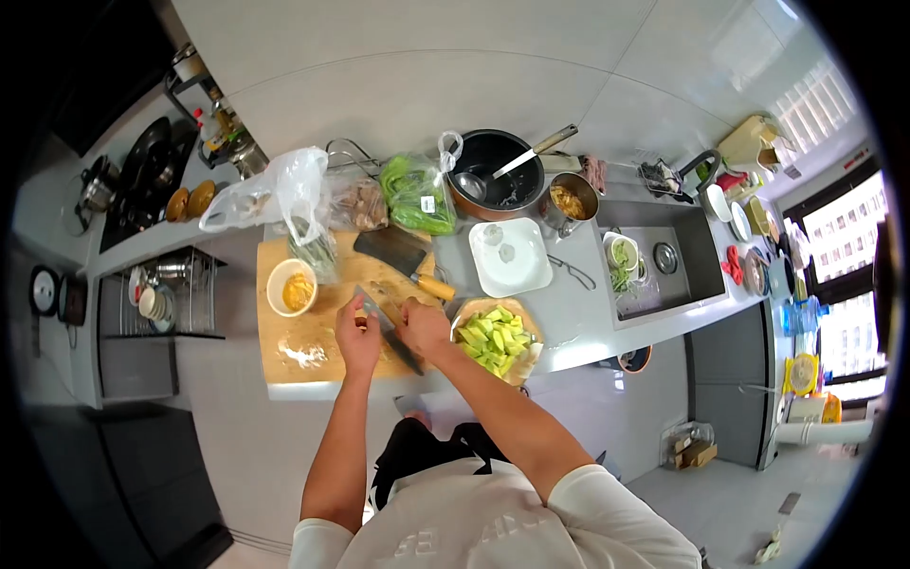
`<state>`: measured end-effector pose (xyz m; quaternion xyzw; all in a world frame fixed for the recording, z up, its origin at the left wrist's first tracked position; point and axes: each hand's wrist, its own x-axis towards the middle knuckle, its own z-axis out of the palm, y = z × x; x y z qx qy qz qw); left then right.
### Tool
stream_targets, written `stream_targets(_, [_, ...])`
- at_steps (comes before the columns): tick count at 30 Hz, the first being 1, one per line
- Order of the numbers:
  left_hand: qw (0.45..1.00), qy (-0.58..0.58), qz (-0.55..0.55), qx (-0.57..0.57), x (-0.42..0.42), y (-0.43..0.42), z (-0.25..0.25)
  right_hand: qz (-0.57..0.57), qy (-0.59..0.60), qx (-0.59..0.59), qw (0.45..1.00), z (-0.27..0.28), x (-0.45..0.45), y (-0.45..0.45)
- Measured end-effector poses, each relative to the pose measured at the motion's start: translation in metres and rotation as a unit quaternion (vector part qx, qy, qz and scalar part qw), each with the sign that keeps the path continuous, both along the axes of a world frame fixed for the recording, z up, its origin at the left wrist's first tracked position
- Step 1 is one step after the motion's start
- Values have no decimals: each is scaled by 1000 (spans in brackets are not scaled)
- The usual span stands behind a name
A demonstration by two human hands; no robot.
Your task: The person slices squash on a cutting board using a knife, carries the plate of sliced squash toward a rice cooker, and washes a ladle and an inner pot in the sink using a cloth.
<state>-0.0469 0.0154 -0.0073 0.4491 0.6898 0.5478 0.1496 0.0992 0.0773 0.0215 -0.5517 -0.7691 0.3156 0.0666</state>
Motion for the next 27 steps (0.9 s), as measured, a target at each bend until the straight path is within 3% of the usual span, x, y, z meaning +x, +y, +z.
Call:
stream_targets(2, [1000,-6,7,-17,25,-4,-3,-18,53,-16,998,1,39,-7])
stream_targets(4, [999,-14,18,-36,61,-20,-12,-57,267,35,961,0,98,-12])
stream_targets(6, [996,-33,25,-81,103,-29,-15,-88,290,59,951,5,160,-7])
stream_targets(13, [985,18,100,-141,204,-69,-34,3,210,178,961,-19,294,42])
stream_targets(17, [970,53,110,-209,229,-76,-35,27,212,198,957,-46,303,56])
stream_targets(27, [974,33,106,-199,235,-74,-27,54,127,101,985,-63,293,42])
